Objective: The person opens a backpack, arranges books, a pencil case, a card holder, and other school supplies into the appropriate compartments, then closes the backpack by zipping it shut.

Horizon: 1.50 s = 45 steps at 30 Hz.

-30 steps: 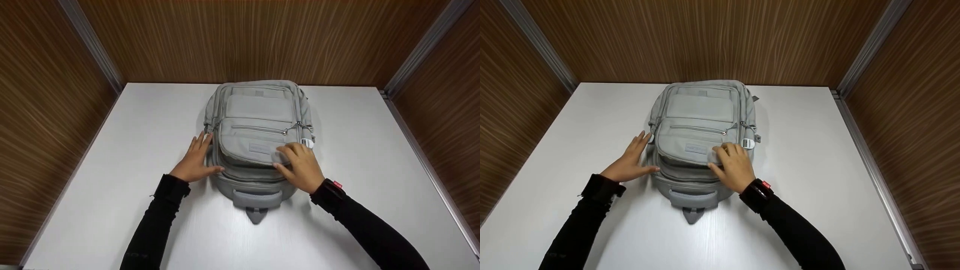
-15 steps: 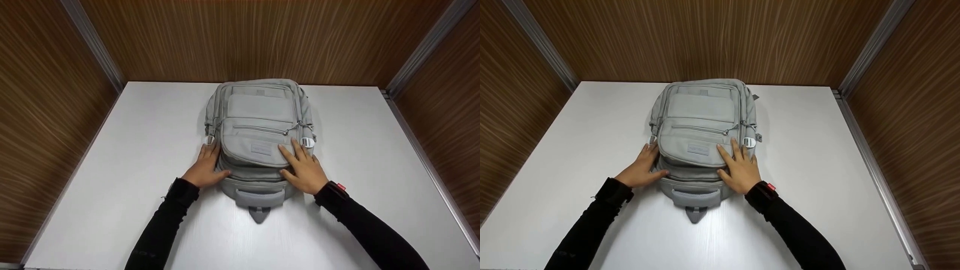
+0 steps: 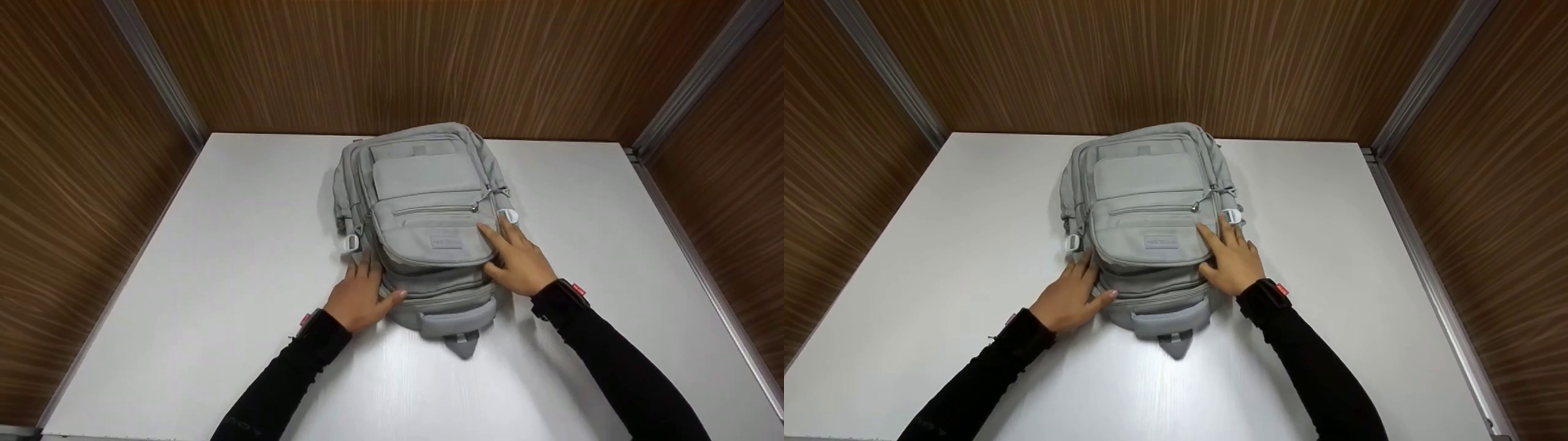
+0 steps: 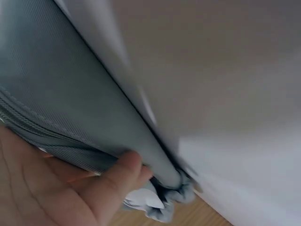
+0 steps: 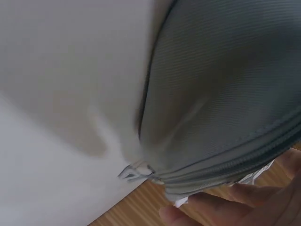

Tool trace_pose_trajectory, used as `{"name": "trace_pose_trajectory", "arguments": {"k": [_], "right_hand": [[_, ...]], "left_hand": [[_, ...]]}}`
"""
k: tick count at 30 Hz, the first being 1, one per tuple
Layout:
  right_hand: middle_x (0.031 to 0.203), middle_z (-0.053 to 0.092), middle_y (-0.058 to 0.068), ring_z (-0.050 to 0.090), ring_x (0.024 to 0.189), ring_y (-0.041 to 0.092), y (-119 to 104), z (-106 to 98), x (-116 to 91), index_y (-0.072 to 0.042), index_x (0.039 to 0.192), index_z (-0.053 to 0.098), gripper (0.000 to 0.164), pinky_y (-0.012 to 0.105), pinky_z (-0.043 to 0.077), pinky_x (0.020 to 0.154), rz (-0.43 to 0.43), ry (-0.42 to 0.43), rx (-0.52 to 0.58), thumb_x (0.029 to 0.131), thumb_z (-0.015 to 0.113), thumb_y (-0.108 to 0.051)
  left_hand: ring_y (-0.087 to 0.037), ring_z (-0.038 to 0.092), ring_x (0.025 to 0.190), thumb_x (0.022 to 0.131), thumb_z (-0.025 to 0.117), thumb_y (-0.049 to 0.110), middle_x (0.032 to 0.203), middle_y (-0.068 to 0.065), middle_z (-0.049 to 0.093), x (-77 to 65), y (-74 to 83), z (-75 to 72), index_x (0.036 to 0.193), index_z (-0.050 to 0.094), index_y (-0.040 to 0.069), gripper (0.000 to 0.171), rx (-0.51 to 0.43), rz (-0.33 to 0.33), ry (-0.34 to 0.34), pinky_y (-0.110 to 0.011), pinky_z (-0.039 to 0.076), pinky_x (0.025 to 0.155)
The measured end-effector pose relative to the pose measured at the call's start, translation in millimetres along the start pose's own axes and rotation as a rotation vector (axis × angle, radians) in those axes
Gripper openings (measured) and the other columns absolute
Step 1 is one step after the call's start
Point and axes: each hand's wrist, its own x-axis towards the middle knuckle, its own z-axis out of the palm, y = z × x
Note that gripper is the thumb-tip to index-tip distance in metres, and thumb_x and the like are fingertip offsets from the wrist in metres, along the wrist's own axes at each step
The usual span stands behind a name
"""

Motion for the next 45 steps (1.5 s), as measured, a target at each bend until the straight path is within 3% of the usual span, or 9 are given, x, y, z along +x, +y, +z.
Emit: {"name": "trace_pose_trajectory", "arguments": {"k": [10,14,19,23,26,28,31,37,45], "right_hand": [[0.161,0.005,0.029,0.02,0.142,0.056,24,-16,12,-0.026,0.156,0.023,0.076,0.073,0.034,0.102,0.099,-0.046,0.031,0.089,0.057,-0.023],[0.16,0.006,0.031,0.021,0.141,0.058,26,-20,15,-0.025,0.156,0.025,0.073,0.074,0.035,0.1,0.113,-0.043,0.043,0.09,0.055,-0.02],[0.16,0.008,0.03,0.018,0.142,0.057,18,-20,10,-0.018,0.155,0.029,0.071,0.074,0.027,0.106,0.083,-0.01,0.079,0.088,0.053,-0.012],[0.16,0.014,0.028,0.018,0.145,0.053,0,-16,-2,-0.015,0.153,0.033,0.071,0.071,0.023,0.111,0.029,0.045,0.1,0.085,0.054,-0.012],[0.161,0.016,0.025,0.018,0.146,0.051,-21,-10,-12,-0.019,0.153,0.033,0.071,0.072,0.019,0.112,-0.024,0.071,0.105,0.087,0.059,-0.021],[0.162,0.015,0.022,0.017,0.146,0.051,-36,-7,-18,-0.023,0.154,0.031,0.072,0.073,0.017,0.112,-0.059,0.068,0.103,0.09,0.061,-0.029],[0.163,0.014,0.018,0.016,0.147,0.048,-58,0,-25,-0.027,0.155,0.026,0.076,0.072,0.016,0.113,-0.108,0.056,0.075,0.091,0.063,-0.044],[0.164,0.008,0.017,0.014,0.148,0.048,-82,16,-31,-0.026,0.158,0.016,0.09,0.071,0.016,0.114,-0.148,0.022,-0.038,0.087,0.062,-0.058],[0.165,0.008,0.012,0.014,0.15,0.041,-79,24,-28,-0.022,0.158,0.015,0.091,0.069,0.018,0.114,-0.138,0.004,-0.044,0.088,0.061,-0.058]], "left_hand": [[-0.057,0.043,0.128,0.086,0.045,0.075,0.151,-0.035,0.031,-9.0,40.7,22.0,0.148,0.036,-0.004,0.101,0.23,0.082,0.074,-0.047,0.058,0.083],[-0.051,0.049,0.125,0.087,0.047,0.072,0.149,-0.033,0.038,-10.2,44.6,18.0,0.147,0.04,0.001,0.094,0.243,0.111,0.068,-0.048,0.058,0.081],[-0.035,0.063,0.114,0.094,0.047,0.055,0.132,-0.02,0.062,-5.9,27.5,-15.3,0.13,0.06,0.004,0.064,0.096,0.156,0.106,-0.047,0.057,0.085],[-0.029,0.067,0.106,0.093,0.053,0.033,0.12,-0.013,0.068,8.5,3.7,-43.2,0.12,0.065,0.005,0.04,0.004,0.166,0.318,-0.042,0.058,0.083],[-0.032,0.06,0.12,0.09,0.058,0.017,0.132,-0.014,0.061,25.0,-14.8,-56.7,0.128,0.06,0.005,0.041,0.032,0.19,0.452,-0.044,0.052,0.097],[-0.035,0.053,0.129,0.087,0.06,0.009,0.142,-0.014,0.054,37.0,-24.7,-60.9,0.135,0.056,0.006,0.048,0.064,0.216,0.485,-0.046,0.046,0.106],[-0.042,0.04,0.139,0.085,0.061,0.004,0.154,-0.012,0.041,54.1,-35.2,-60.6,0.145,0.045,0.01,0.063,0.106,0.219,0.428,-0.049,0.035,0.115],[-0.047,0.028,0.144,0.084,0.058,0.003,0.163,-0.009,0.022,74.4,-46.9,-48.1,0.155,0.027,0.012,0.078,0.111,0.13,0.254,-0.047,0.021,0.122],[-0.036,0.035,0.143,0.087,0.052,0.012,0.162,-0.013,0.023,74.3,-53.5,-35.0,0.154,0.026,0.007,0.072,0.056,0.156,0.25,-0.048,0.027,0.119]]}}
